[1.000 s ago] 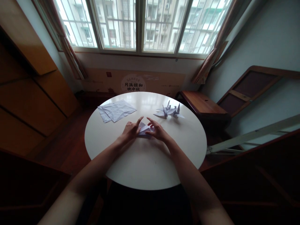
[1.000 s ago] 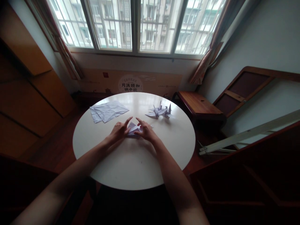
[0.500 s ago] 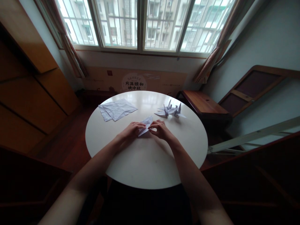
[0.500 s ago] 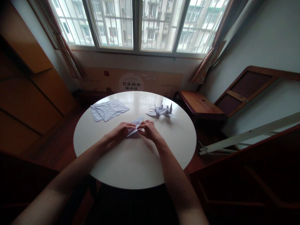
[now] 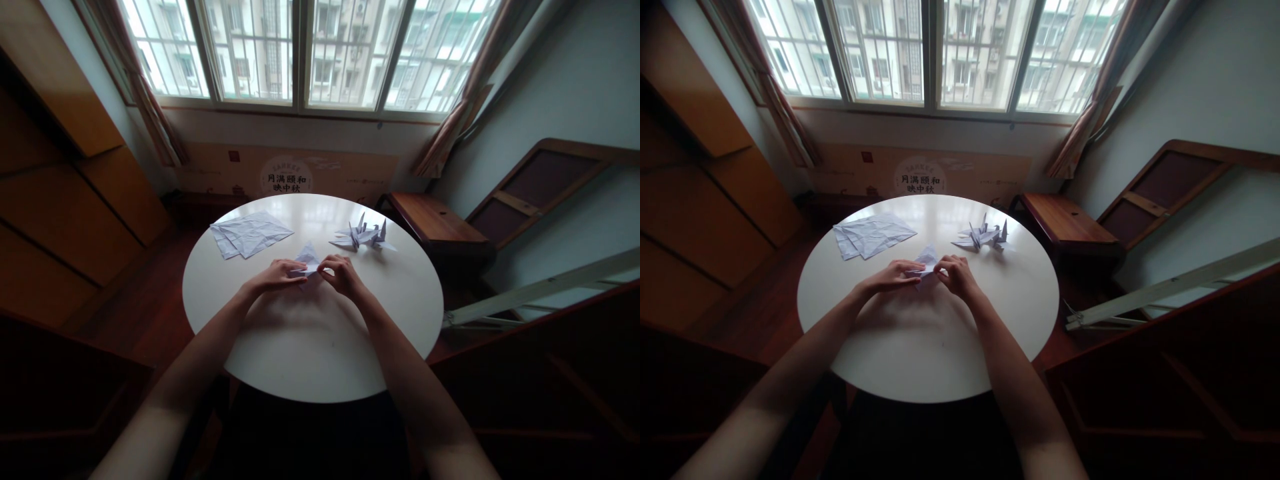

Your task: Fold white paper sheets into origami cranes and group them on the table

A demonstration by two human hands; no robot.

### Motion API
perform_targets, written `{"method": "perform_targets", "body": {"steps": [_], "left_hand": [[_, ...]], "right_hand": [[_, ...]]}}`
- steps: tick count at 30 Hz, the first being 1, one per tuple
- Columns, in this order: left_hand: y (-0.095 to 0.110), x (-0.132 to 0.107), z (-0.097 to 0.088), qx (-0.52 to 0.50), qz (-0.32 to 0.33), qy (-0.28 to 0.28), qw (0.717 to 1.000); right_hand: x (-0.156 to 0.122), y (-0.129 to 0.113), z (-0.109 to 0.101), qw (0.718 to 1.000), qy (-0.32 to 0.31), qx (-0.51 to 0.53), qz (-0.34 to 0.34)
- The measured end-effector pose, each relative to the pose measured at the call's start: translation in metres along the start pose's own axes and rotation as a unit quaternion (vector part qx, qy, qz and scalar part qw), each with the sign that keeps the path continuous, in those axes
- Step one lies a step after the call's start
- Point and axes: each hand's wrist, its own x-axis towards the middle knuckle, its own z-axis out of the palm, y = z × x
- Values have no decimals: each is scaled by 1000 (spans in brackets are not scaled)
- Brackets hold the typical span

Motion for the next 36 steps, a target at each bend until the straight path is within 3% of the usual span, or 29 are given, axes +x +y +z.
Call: {"method": "perform_targets", "body": {"steps": [11,14,17,20,28,33,34,36], "left_hand": [[-14,-4,-1,-107,-1,-14,994],[-17,-3,3,-70,16,18,997],[-16,0,9,29,16,72,997],[-10,1,13,92,8,93,991],[1,3,18,83,-42,115,989],[17,3,13,141,41,221,964],[22,3,12,155,60,216,962],[33,2,12,174,120,150,966]], "right_hand": [[-1,7,2,987,6,160,9],[-1,4,1,986,13,164,16],[0,2,3,987,28,157,15],[-1,1,7,992,11,128,11],[-1,-8,5,991,-32,71,108],[1,-11,3,981,-18,52,186],[1,-12,2,979,-14,55,195],[2,-14,1,976,-10,55,211]]}}
